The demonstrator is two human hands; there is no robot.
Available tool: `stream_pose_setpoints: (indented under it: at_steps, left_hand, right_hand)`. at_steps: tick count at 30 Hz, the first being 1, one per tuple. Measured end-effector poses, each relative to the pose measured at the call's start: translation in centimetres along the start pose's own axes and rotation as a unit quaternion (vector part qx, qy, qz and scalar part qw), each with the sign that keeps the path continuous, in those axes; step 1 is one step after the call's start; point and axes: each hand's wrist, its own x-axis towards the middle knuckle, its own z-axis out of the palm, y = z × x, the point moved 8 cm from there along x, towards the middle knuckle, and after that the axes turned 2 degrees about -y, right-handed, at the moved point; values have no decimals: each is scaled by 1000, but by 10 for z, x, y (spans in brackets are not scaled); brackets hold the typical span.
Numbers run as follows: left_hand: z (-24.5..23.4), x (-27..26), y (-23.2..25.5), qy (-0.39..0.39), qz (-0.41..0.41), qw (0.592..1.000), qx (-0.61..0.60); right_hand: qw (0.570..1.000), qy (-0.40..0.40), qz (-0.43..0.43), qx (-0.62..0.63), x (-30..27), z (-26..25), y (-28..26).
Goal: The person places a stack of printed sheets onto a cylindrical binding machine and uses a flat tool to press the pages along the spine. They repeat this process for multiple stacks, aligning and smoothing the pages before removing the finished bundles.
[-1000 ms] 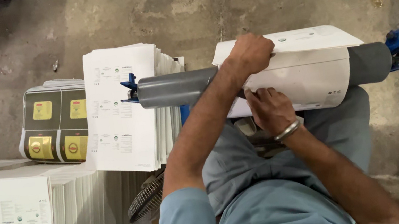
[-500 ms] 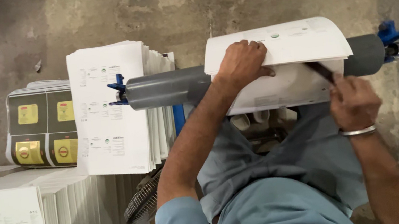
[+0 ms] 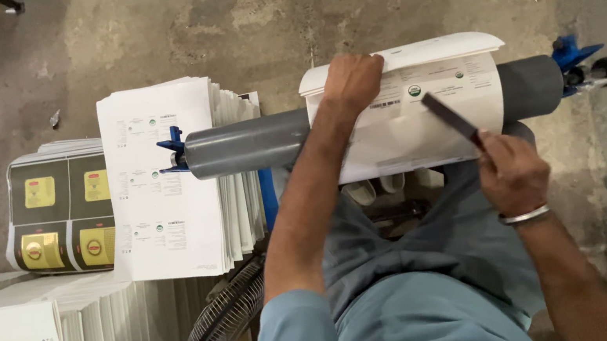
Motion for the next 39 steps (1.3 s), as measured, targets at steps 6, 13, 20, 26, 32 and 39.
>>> stream_pose_setpoints:
  at_steps: [6, 13, 20, 26, 32, 39]
  left_hand:
    - [-41, -26, 36, -79, 49, 995, 20]
    - [-80, -20, 38, -78, 56, 995, -8]
    - [-42, -26, 34, -100, 42, 994, 30]
    - [-54, -35, 42, -82, 59, 995, 22]
    - [-64, -49, 46, -54, 45, 997, -8]
    - [-58, -52, 51, -49, 51, 997, 26]
  right_hand:
    - [998, -18, -58, 30, 0, 14, -37]
    - [989, -91, -105, 50, 28, 39, -91]
    - [981, -44, -169, 84, 50, 47, -144]
    - [992, -28, -124, 23, 42, 58, -119]
    - [996, -43, -32, -66, 15, 42, -9]
    - [999, 40, 2, -22, 8, -2, 37]
